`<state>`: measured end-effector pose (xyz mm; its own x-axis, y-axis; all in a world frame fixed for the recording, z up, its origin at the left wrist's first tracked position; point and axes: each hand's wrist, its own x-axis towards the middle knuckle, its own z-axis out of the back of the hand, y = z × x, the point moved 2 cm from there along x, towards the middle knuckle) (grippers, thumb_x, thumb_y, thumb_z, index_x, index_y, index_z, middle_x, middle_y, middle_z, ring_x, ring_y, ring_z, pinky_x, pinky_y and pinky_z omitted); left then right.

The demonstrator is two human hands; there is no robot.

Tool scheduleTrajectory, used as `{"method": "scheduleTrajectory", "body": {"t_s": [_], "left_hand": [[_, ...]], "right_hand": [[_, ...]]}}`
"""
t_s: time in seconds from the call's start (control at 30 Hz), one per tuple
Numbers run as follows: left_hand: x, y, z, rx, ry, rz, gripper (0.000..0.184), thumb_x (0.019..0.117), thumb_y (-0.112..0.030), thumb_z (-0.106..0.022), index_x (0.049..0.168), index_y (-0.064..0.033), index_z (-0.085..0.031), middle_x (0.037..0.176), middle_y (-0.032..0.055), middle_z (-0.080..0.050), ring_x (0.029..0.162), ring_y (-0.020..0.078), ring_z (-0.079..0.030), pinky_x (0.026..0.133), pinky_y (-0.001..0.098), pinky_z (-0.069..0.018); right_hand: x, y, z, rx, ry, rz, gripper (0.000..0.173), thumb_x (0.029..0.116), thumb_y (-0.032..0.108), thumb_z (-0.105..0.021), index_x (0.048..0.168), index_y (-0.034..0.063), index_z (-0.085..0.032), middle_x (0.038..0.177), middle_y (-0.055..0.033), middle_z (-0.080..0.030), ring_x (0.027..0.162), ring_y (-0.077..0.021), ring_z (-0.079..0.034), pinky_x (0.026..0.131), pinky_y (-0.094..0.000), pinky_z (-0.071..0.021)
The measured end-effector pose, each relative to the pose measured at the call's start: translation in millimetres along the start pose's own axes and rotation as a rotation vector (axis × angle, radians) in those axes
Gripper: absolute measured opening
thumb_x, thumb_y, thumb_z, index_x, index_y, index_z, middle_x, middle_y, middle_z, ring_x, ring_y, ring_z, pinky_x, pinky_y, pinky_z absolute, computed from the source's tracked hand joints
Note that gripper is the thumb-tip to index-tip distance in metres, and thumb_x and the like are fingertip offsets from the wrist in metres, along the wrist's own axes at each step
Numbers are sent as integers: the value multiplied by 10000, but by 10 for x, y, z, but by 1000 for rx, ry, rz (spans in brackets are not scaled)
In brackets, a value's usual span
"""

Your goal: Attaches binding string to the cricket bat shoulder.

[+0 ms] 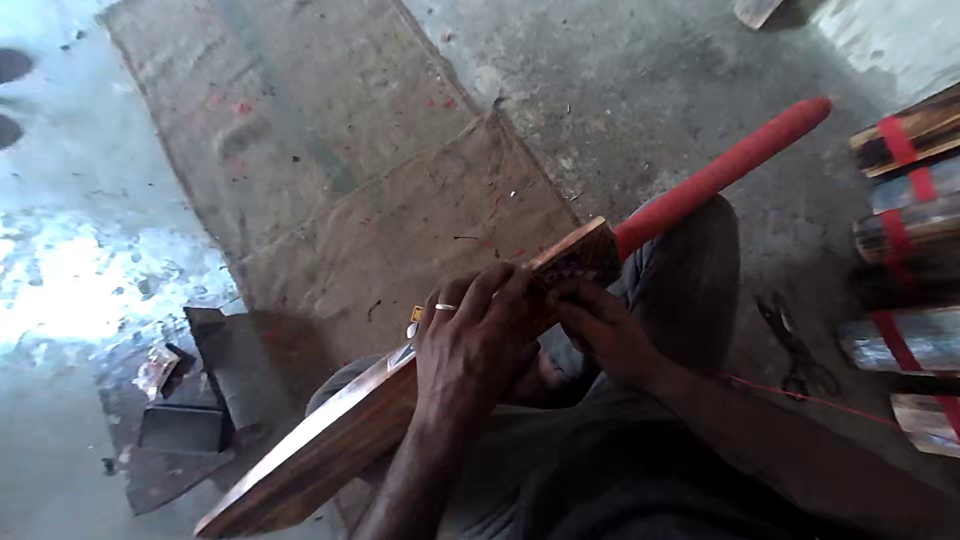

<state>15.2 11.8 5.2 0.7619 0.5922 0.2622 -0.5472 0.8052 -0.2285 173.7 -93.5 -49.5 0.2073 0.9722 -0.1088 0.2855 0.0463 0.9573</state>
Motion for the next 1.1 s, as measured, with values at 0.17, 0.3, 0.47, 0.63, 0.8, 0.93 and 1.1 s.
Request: {"method": "scheduleTrajectory", "body": {"t_s": [0.17, 0.3, 0.47, 0.63, 0.8, 0.93, 1.1], "left_hand": [[-119, -219, -180, 120, 163, 114, 1097, 733, -631, -792, 1610, -198, -295, 1607, 70, -383, 1443, 369, -383, 1024, 731, -323], [-98, -130, -404, 177, 204, 140, 914, 879, -448, -679, 1631, -192, -226, 1599, 91, -380, 1435, 368, -390, 1026, 727, -337], [-20, -15, -374, 134, 249, 120, 1105, 702, -651, -725, 1609, -192, -291, 1552, 63, -447, 1314, 369, -474, 875, 598, -439], [15, 26, -361, 87, 319, 105, 1231, 616, -711, -772, 1617, -201, -269, 1564, 67, -429, 1313, 375, -478, 850, 601, -456], [83, 80, -379, 64, 376, 138, 1212, 597, -769, -711, 1606, -241, -298, 1523, 57, -479, 1296, 356, -506, 886, 603, -468], [82, 90, -333, -4, 413, 126, 1205, 612, -717, -749, 1606, -219, -283, 1522, 83, -458, 1280, 383, -501, 842, 613, -472], [107, 103, -335, -14, 412, 119, 1185, 623, -715, -744, 1598, -208, -300, 1523, 78, -459, 1274, 379, -510, 854, 616, -476]], "right_hand": [[38, 111, -93, -27, -126, -142, 190, 1073, 141, -509, 1146, 72, -671, 918, -46, -645, 677, -97, -553, 572, -227, -466], [43, 166, -149, 35, -165, -230, 243, 1065, 171, -514, 1210, 102, -697, 761, -2, -529, 533, -64, -386, 459, -204, -314], [-277, 252, -162, -34, -187, -197, 245, 1059, 141, -515, 1188, 122, -724, 918, -17, -660, 525, -50, -412, 449, -184, -330], [-641, -8, -71, -89, -199, -242, 232, 1060, 183, -529, 1186, 148, -721, 812, -38, -603, 535, -94, -443, 448, -222, -374], [-664, -226, 7, -88, -186, -256, 229, 1062, 176, -531, 1187, 129, -717, 832, -44, -619, 544, -107, -450, 467, -239, -389], [-629, -318, 28, -52, -198, -251, 212, 1051, 170, -537, 1151, 120, -717, 769, -26, -573, 531, -92, -438, 471, -230, -393], [-638, -353, 49, -47, -191, -233, 212, 1050, 166, -527, 1144, 128, -713, 777, -23, -572, 535, -87, -439, 473, -228, -395]]}}
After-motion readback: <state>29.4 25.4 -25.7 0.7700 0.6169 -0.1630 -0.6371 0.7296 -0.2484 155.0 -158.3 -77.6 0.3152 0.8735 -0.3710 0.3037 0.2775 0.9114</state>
